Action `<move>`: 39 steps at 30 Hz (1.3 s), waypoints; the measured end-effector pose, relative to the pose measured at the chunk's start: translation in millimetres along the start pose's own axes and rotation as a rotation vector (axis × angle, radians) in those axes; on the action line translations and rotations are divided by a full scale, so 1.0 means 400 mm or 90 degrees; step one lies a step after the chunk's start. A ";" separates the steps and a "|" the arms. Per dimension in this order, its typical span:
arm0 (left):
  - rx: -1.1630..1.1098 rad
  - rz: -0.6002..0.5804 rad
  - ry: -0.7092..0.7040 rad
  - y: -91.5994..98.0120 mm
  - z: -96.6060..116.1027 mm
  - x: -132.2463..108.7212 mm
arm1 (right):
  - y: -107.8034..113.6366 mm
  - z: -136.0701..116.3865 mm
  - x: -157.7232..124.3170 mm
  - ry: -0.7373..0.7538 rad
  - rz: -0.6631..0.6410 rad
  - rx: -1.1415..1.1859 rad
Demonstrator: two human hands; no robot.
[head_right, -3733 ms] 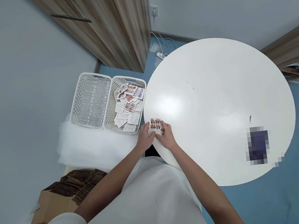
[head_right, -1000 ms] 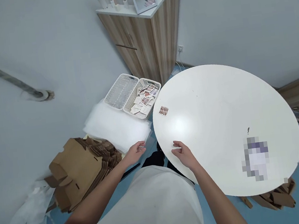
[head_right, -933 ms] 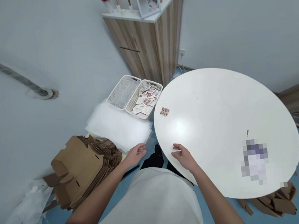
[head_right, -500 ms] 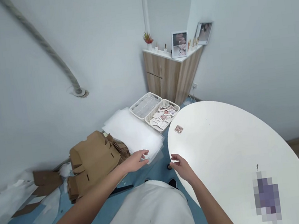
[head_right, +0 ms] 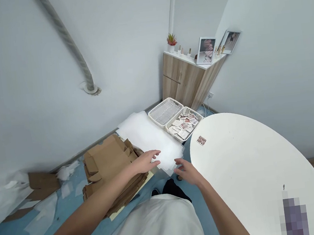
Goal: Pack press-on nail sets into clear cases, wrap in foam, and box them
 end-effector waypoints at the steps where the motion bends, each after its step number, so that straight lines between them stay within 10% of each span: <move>1: -0.004 0.005 0.000 0.007 -0.005 0.008 | 0.008 -0.008 0.012 0.005 0.008 -0.011; 11: -0.026 0.018 0.026 0.092 -0.073 0.178 | 0.142 -0.103 0.224 0.040 0.062 -0.059; 25: -0.042 0.042 0.126 0.172 -0.190 0.780 | 0.474 -0.098 0.769 0.100 0.222 -0.237; 39: -0.121 0.098 0.073 0.084 -0.313 1.092 | 0.476 -0.115 0.971 0.125 0.301 -0.572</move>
Point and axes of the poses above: each hand's wrist, its own x-axis towards the middle knuckle, its own y-axis out of the back of the hand, z = x × y, the point moved 4 cm from there along x, towards the middle knuckle, and after that the axes turned 7 degrees about x, right-handed, at the moved point
